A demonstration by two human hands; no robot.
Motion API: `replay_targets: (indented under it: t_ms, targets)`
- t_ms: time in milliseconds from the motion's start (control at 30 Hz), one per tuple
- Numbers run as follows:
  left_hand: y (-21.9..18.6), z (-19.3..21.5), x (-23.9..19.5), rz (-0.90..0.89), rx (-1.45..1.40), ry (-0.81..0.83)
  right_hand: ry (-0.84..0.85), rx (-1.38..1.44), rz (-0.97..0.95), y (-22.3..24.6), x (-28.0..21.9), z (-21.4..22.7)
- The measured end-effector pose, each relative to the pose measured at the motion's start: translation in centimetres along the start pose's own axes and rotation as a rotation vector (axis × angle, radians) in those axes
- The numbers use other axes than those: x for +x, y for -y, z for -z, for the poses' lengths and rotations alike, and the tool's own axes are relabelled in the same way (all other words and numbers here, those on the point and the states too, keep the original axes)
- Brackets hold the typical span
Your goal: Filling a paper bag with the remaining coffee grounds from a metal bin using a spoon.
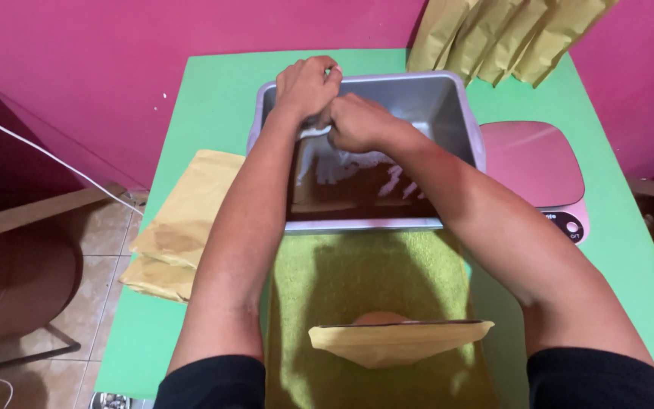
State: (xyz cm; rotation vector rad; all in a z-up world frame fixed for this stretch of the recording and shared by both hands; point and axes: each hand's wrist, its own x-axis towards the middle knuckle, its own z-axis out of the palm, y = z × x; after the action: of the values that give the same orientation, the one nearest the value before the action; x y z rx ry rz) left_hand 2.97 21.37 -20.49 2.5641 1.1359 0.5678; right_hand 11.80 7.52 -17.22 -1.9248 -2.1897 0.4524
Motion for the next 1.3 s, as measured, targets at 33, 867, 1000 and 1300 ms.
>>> replay_targets:
  t_ms: [33, 867, 1000, 1300]
  targets:
    - [0.0, 0.0, 0.0, 0.005, -0.001, 0.005, 0.006, 0.004, 0.0, -0.2, 0.0, -0.1]
    - [-0.1, 0.1, -0.4, -0.05, -0.026, -0.002, 0.045, -0.362, -0.26, -0.7, -3.0, 4.3]
    - [0.0, 0.2, -0.4, -0.021, -0.072, 0.014, -0.001, -0.33, -0.324, 2.9, -10.2, 9.4]
    - [2.2, -1.7, 0.7, -0.209, -0.111, -0.2, -0.353, -0.421, -0.218, 1.6, -16.5, 10.1]
